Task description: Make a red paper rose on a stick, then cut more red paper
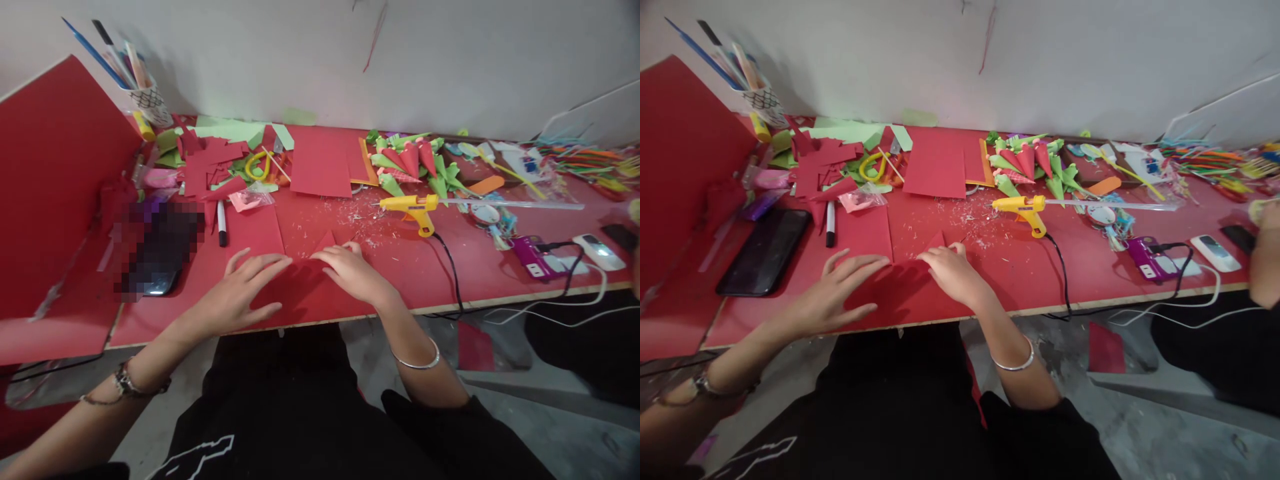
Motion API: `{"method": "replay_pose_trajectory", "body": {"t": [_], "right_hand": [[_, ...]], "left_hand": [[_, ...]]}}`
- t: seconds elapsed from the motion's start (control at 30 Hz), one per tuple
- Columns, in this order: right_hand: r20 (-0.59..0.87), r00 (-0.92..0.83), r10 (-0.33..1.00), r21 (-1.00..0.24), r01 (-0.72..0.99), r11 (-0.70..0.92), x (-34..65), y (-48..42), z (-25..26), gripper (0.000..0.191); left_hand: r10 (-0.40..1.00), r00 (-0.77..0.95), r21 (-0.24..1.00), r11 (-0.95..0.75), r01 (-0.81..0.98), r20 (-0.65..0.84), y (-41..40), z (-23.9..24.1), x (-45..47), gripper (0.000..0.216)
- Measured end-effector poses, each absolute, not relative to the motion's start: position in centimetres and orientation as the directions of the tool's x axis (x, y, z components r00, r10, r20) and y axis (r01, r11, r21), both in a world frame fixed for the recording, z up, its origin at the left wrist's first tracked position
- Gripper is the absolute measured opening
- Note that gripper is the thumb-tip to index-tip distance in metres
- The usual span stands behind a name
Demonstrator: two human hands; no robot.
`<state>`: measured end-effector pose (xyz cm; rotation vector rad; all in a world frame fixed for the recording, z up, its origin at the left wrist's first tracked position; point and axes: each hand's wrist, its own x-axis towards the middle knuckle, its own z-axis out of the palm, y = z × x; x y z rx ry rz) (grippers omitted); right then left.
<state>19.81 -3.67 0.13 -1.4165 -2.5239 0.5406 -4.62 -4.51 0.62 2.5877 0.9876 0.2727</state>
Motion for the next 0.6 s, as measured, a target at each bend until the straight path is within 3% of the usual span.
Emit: {"method": "replay_pose_trajectory", "body": {"t": [0.1, 0.17, 0.27, 0.37, 0.5, 0.6], "right_hand": [[0.051, -0.473, 0.879, -0.383, 0.804, 0.455, 20.5, -4.3, 1.0, 0.027], [0.11, -0.426, 0.898, -0.356, 0.826, 0.436, 20.8, -4.7, 1.5, 0.024], [0.199, -0.359, 0.912, -0.347, 0.844, 0.408, 21.0, -4.9, 1.7, 0.024], [0.216, -0.331, 0.919, -0.395, 0.831, 0.392, 21.2, -4.4, 1.1, 0.025], [0.154, -0.311, 0.938, -0.556, 0.758, 0.343, 21.9, -3.2, -0.1, 0.03], [0.122, -0.264, 0.957, -0.701, 0.659, 0.271, 22.3, -2.6, -0.9, 0.037]], "left_hand": [[0.742, 0.639, 0.528, -0.633, 0.567, 0.203, -4.9, 1.9, -3.8, 0.052], [0.775, 0.567, 0.526, -0.618, 0.584, 0.281, -4.9, 2.5, -2.7, 0.041], [0.803, 0.525, 0.382, -0.596, 0.707, 0.282, -4.8, 2.4, -0.4, 0.025], [0.802, 0.573, 0.238, -0.598, 0.765, 0.169, -4.6, 1.3, 1.9, 0.025], [0.812, 0.582, 0.137, -0.582, 0.801, 0.049, -4.2, 0.2, 3.1, 0.027], [0.824, 0.56, 0.097, -0.567, 0.818, 0.086, -4.2, 0.2, 3.3, 0.022]]}}
